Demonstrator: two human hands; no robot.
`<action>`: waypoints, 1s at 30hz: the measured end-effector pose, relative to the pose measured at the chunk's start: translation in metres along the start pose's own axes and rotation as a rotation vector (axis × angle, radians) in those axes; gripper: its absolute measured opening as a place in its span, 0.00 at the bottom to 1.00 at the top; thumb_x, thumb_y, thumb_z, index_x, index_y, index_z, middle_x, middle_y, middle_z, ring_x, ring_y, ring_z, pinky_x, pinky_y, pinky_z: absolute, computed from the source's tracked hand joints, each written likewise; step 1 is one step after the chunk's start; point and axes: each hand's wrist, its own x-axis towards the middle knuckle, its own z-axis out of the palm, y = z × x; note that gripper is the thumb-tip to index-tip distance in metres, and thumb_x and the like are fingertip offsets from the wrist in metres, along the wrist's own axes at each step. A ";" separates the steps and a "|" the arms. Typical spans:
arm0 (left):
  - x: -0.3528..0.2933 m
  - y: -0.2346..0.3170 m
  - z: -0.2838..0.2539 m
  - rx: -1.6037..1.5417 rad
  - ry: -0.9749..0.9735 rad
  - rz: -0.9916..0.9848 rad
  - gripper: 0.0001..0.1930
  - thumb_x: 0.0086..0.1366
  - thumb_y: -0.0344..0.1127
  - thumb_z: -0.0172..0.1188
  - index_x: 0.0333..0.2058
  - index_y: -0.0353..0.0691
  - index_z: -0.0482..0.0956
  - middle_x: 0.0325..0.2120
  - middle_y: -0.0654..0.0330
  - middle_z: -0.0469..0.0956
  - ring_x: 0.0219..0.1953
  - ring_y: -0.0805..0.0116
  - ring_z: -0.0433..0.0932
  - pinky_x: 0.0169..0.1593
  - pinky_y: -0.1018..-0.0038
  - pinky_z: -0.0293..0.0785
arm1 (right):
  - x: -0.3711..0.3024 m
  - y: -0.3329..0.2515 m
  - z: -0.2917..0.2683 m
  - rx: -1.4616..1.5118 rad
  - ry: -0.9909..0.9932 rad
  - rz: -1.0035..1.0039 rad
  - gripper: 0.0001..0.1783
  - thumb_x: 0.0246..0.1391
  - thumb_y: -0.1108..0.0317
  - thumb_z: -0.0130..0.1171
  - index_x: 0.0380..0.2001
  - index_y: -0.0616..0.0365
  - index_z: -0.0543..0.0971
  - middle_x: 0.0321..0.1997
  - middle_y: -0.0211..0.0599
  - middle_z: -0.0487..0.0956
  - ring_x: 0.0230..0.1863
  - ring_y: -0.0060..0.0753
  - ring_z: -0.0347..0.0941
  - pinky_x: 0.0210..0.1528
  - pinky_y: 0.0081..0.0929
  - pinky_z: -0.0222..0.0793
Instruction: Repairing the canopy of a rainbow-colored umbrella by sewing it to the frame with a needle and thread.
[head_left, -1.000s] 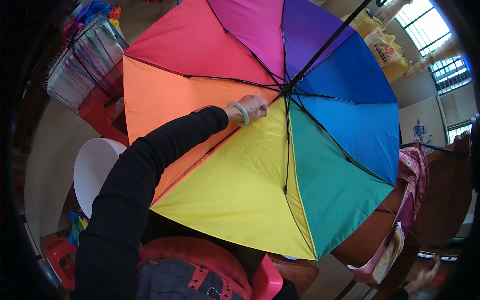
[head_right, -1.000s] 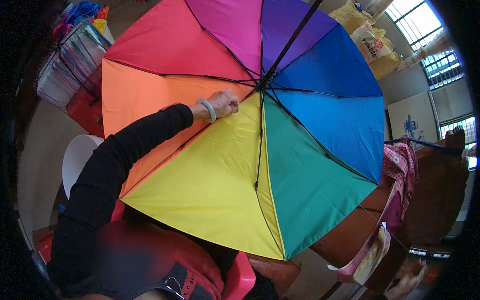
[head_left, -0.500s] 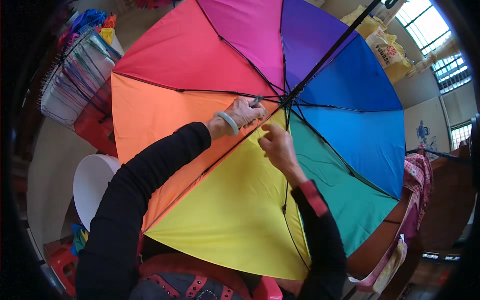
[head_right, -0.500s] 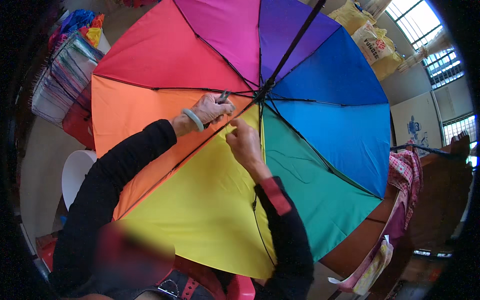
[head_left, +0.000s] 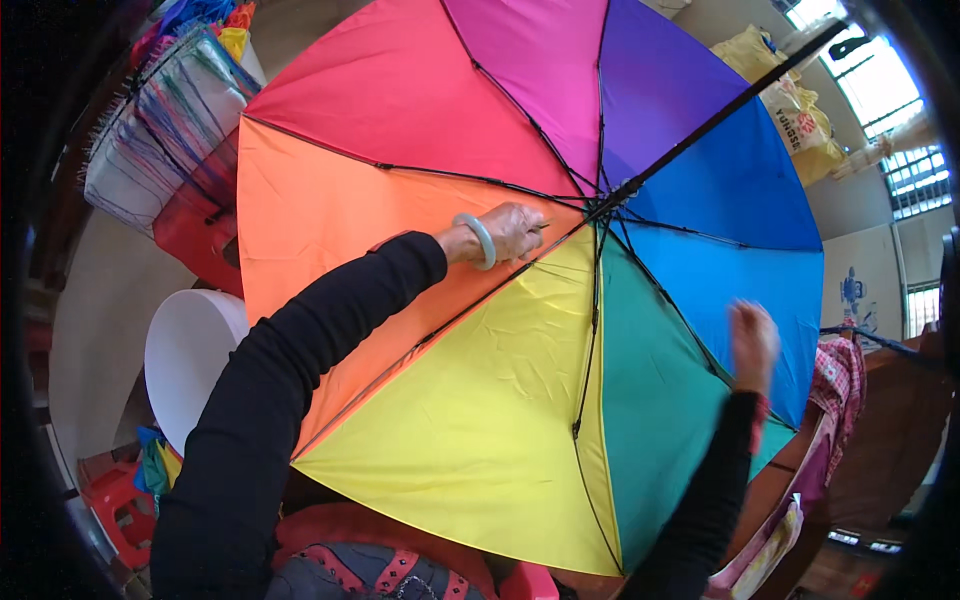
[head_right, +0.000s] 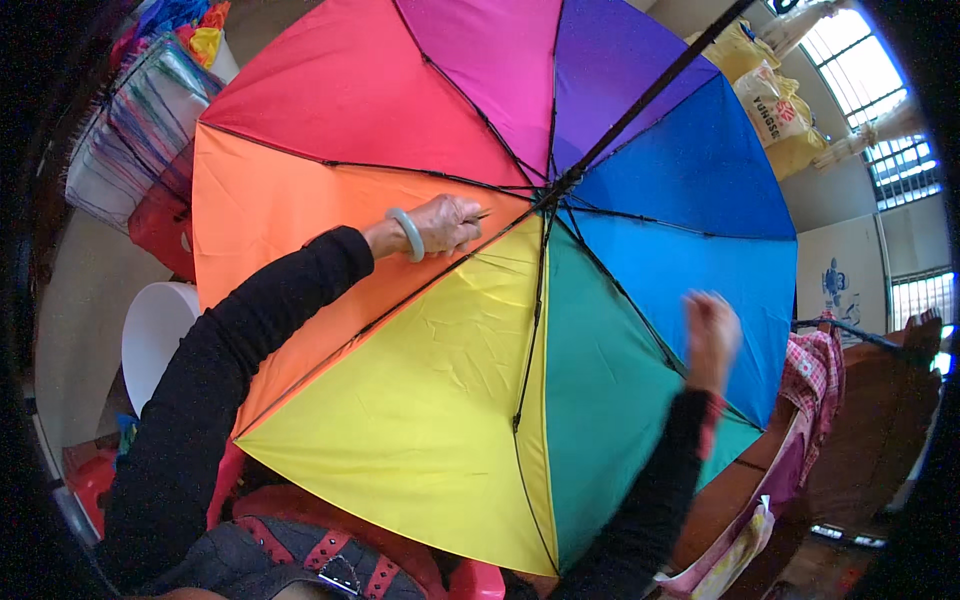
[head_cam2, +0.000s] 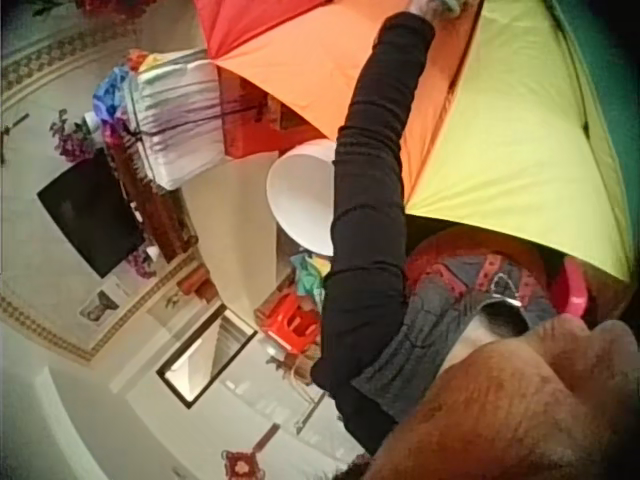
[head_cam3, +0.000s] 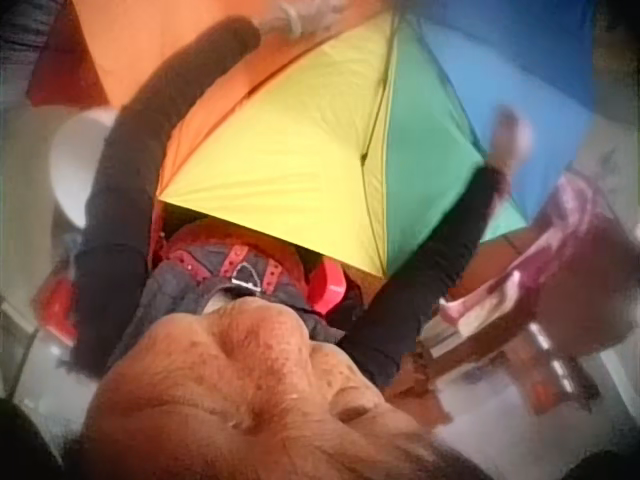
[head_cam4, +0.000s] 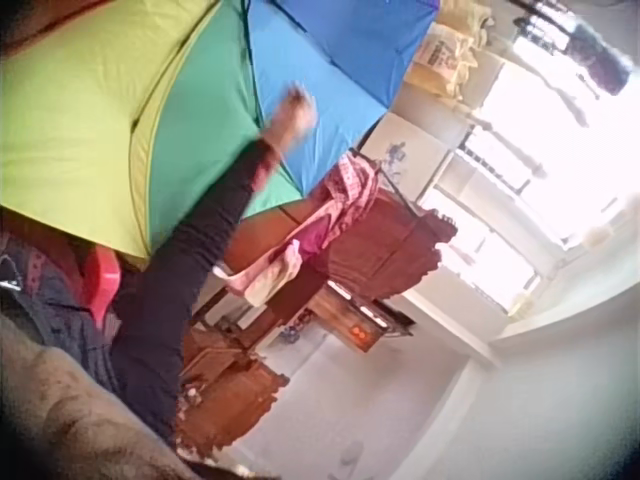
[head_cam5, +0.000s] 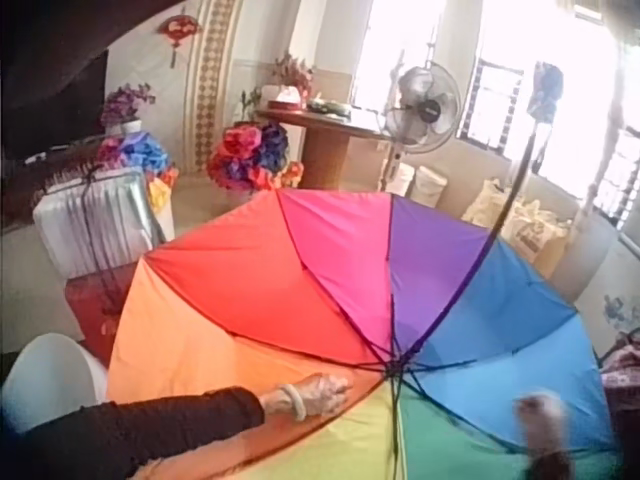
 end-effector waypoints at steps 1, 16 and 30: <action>-0.005 -0.006 -0.006 0.020 -0.014 -0.048 0.07 0.55 0.33 0.46 0.23 0.36 0.66 0.15 0.60 0.71 0.14 0.75 0.69 0.15 0.76 0.64 | -0.007 0.003 -0.040 -0.383 -0.059 -0.123 0.07 0.49 0.74 0.53 0.32 0.66 0.72 0.34 0.40 0.73 0.36 0.32 0.70 0.41 0.27 0.69; -0.001 0.016 0.000 0.007 -0.059 -0.159 0.07 0.52 0.33 0.48 0.21 0.36 0.68 0.12 0.61 0.69 0.14 0.74 0.68 0.18 0.75 0.63 | 0.007 -0.160 0.097 0.144 -0.468 -0.024 0.07 0.52 0.66 0.45 0.29 0.56 0.69 0.17 0.41 0.69 0.17 0.41 0.66 0.21 0.33 0.63; -0.003 0.003 -0.005 -0.135 -0.110 -0.257 0.10 0.51 0.38 0.53 0.21 0.37 0.69 0.12 0.63 0.67 0.11 0.76 0.65 0.15 0.75 0.63 | -0.003 -0.100 0.133 -0.216 -0.211 0.207 0.07 0.40 0.66 0.49 0.20 0.58 0.71 0.21 0.48 0.74 0.26 0.53 0.70 0.29 0.43 0.65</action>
